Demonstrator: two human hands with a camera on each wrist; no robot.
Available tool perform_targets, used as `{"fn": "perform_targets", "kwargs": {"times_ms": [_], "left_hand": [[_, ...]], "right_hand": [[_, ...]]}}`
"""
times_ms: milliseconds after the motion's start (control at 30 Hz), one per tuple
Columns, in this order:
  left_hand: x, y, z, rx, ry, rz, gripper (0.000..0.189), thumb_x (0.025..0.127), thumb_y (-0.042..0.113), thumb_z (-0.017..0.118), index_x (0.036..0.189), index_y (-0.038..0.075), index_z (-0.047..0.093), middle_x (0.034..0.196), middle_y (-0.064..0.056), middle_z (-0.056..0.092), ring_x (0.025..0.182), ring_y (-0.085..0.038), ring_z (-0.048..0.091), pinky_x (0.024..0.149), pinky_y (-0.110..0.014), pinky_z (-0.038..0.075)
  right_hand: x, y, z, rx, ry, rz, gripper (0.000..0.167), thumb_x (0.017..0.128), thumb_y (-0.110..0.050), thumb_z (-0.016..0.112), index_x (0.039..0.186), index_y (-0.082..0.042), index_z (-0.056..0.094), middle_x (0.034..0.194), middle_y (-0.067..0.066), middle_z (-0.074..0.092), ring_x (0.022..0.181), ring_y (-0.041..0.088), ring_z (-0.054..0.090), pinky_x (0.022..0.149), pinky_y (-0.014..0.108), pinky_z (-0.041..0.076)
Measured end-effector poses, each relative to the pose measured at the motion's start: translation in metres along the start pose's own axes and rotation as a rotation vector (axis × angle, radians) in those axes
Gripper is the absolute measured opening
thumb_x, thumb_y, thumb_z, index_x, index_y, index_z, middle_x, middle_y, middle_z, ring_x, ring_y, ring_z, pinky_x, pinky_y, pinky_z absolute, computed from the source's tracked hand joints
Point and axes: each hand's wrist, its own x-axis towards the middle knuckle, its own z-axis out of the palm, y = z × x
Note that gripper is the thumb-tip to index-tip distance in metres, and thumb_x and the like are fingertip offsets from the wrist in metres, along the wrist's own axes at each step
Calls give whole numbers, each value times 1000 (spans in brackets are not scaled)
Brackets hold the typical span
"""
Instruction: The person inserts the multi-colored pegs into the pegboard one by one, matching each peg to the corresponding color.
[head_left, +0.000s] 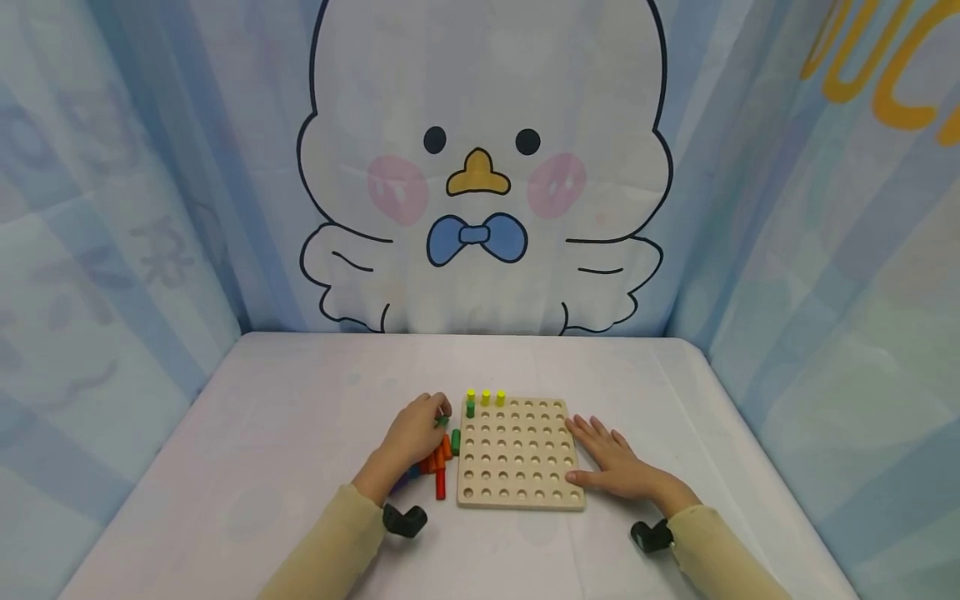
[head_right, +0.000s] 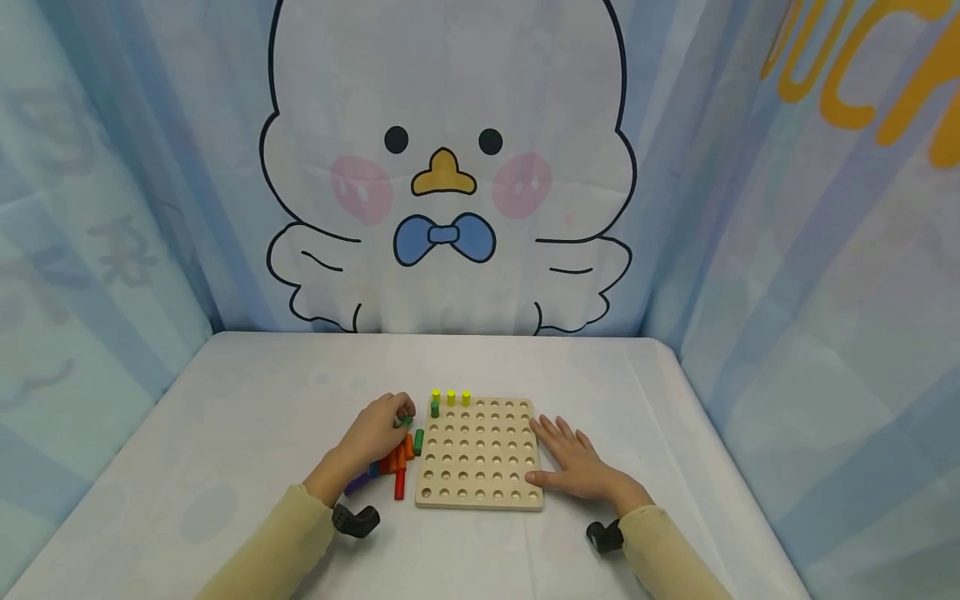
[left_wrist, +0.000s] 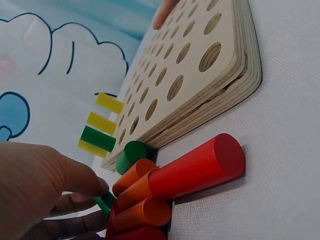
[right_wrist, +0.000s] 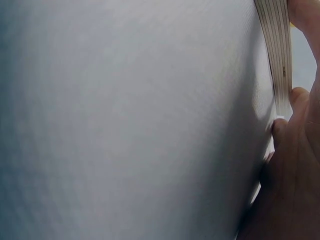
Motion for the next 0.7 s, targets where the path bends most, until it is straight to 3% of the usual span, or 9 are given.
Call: {"fn": "perform_targets", "kwargs": {"times_ms": [500,700], "left_hand": [[4,16,-4,-16,119,80,17,93,19,76,99,16,61,97,-2,68,74,-14,54,69,-31,50],[6,21,-3,-54,158,96,15,95,23,76,96,18,61,91,2,67,70,-13,53,62,-28,46]], "right_hand": [[1,0,0,-23,-4,9,94,96,-54,65,165,-8,20,172,22,12,157,50,-1,120,71,-2],[2,4,3,1,11,-23,94,96,-53,66,164,-7,21,170,25,13,156,52,-1,118,72,-3]]}}
